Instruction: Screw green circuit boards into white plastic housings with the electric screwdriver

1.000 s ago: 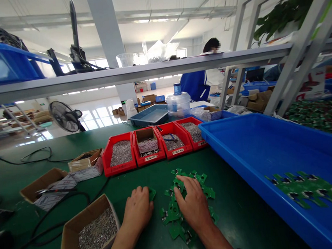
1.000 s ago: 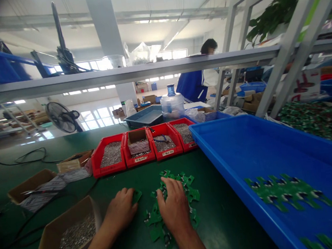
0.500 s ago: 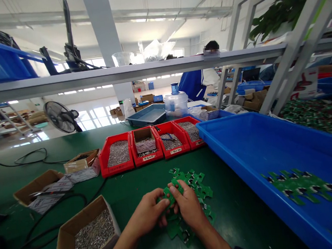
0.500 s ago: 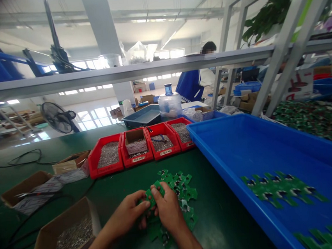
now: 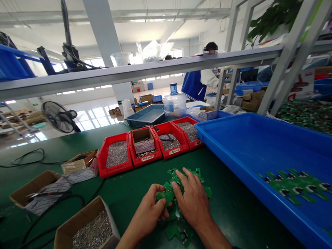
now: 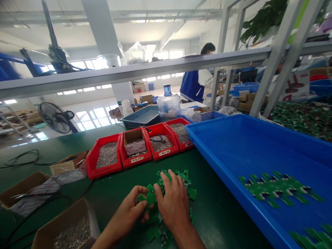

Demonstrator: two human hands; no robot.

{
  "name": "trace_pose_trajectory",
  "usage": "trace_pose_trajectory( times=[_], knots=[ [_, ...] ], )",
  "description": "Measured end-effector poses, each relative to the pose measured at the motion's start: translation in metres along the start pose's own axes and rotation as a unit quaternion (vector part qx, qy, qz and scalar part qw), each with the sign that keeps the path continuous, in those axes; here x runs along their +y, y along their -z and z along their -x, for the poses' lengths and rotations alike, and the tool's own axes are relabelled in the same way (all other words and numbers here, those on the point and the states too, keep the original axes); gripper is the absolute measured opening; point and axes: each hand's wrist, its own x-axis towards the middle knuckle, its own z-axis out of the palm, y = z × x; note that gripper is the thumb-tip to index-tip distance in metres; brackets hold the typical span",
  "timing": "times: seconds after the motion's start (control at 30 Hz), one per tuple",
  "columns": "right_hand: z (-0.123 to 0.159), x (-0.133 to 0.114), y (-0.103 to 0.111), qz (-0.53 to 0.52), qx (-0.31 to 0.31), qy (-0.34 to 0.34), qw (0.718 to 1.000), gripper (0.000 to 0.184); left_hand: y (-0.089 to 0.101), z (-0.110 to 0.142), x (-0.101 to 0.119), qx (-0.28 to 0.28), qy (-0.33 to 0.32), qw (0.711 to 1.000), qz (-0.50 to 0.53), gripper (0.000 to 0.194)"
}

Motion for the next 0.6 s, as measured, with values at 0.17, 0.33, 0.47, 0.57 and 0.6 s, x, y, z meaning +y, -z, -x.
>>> trace_pose_trajectory(
  times=[0.17, 0.33, 0.47, 0.57, 0.6],
  knots=[
    [0.006, -0.013, -0.002, -0.210, -0.126, -0.016, 0.969, 0.041, -0.009, 0.001, 0.000, 0.001, -0.020, 1.000, -0.002, 0.033],
    [0.014, -0.020, -0.016, -0.152, -0.095, -0.024, 0.983, 0.031, -0.021, 0.000, -0.006, 0.087, -0.029, 0.993, -0.079, 0.037],
    [0.013, -0.012, -0.017, -0.054, -0.064, 0.028, 0.996, 0.034, -0.017, 0.000, -0.011, 0.123, -0.072, 0.978, -0.150, 0.037],
    [0.009, -0.006, -0.014, 0.001, -0.073, 0.058, 0.996, 0.042, -0.010, -0.001, -0.016, 0.121, -0.117, 0.964, -0.204, 0.051],
    [0.008, -0.005, -0.012, 0.001, -0.081, 0.068, 0.994, 0.048, -0.008, -0.002, -0.017, 0.118, -0.129, 0.957, -0.230, 0.058]
  ],
)
